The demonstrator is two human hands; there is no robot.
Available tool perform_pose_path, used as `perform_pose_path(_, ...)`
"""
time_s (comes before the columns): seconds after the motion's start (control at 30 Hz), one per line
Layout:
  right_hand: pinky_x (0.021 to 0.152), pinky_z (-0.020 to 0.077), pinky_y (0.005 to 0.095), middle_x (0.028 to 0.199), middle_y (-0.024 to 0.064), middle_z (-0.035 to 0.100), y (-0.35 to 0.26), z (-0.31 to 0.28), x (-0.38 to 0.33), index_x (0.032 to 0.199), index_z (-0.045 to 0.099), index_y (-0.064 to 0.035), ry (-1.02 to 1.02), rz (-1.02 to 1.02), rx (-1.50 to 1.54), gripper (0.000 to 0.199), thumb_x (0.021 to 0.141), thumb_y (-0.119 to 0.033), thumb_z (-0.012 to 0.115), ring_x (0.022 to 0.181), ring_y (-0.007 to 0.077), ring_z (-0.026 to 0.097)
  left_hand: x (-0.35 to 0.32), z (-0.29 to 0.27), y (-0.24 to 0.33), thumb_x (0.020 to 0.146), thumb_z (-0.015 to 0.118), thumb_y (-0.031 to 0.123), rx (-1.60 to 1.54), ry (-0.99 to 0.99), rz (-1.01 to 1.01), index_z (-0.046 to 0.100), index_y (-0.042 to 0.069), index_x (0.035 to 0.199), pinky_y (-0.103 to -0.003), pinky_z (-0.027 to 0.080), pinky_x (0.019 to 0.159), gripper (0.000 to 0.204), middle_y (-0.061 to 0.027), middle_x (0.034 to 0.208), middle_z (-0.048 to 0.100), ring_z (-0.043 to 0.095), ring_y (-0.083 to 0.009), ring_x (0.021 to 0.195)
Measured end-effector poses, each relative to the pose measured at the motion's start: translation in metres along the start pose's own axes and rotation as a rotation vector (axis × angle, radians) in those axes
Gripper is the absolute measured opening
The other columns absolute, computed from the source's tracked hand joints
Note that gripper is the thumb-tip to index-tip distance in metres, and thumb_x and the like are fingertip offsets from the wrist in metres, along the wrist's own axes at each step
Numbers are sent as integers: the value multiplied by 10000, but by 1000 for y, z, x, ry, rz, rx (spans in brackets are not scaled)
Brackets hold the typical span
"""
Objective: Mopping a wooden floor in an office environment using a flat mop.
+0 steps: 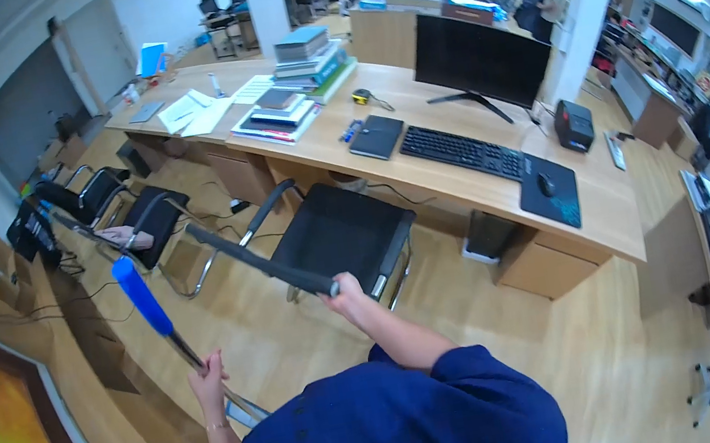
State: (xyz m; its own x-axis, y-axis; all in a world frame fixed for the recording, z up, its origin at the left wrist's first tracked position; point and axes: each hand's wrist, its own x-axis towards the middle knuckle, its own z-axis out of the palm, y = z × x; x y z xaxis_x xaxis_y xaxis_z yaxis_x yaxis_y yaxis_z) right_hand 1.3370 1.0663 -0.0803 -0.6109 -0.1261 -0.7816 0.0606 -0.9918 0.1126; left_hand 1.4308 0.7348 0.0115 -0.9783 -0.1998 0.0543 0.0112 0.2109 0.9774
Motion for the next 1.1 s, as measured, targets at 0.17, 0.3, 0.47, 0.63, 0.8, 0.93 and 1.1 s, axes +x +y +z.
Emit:
perform_pose_path(0.17,688,484,494,956,110,497,-5,113,74,976,473,-86,29,-183,-162,204,782,-141,436,804,280,508,-72,-51,15,858,599,96,-75,157,23,649,-28,945,-200,433,533,159,-2,693,558,510,-66,575)
perform_pose_path(0.3,635,568,393,813,146,574,-42,135,113,949,513,-20,-161,-291,-140,392,935,-389,381,699,260,606,-113,-86,20,860,582,44,-71,333,71,635,-13,978,-211,449,603,142,-11,772,556,524,-79,665)
perform_pose_path(0.47,716,515,319,973,123,599,51,133,-57,1095,519,-1,-810,375,-1144,448,889,-399,536,870,242,609,-160,-106,13,855,588,111,-125,691,6,613,14,937,-207,382,582,130,-2,709,514,463,-76,634)
perform_pose_path(0.63,819,458,366,1031,121,587,79,201,-249,1112,574,-12,-2691,666,-1372,435,807,-303,680,952,295,564,-128,-118,17,849,587,121,-124,769,-11,610,49,890,-195,334,556,86,24,652,471,427,-65,595)
perform_pose_path(0.8,773,452,381,946,118,562,76,167,-263,1050,604,-24,-2681,724,-1277,302,827,-219,660,901,321,551,-89,-120,18,838,604,113,-105,703,13,620,44,850,-202,351,523,72,13,643,516,450,-65,564)
perform_pose_path(0.93,763,463,373,992,133,570,77,143,-291,981,611,-37,-2591,605,-1230,169,857,-150,617,912,316,555,-88,-116,12,835,609,110,-116,590,24,621,47,834,-202,374,532,64,6,649,536,474,-68,572)
perform_pose_path(1.1,677,468,409,880,205,558,70,113,-336,784,589,13,-2679,596,-1146,193,897,-132,532,839,392,547,-87,-111,8,828,623,96,-114,471,68,631,11,800,-190,367,482,90,12,633,538,465,-50,535)
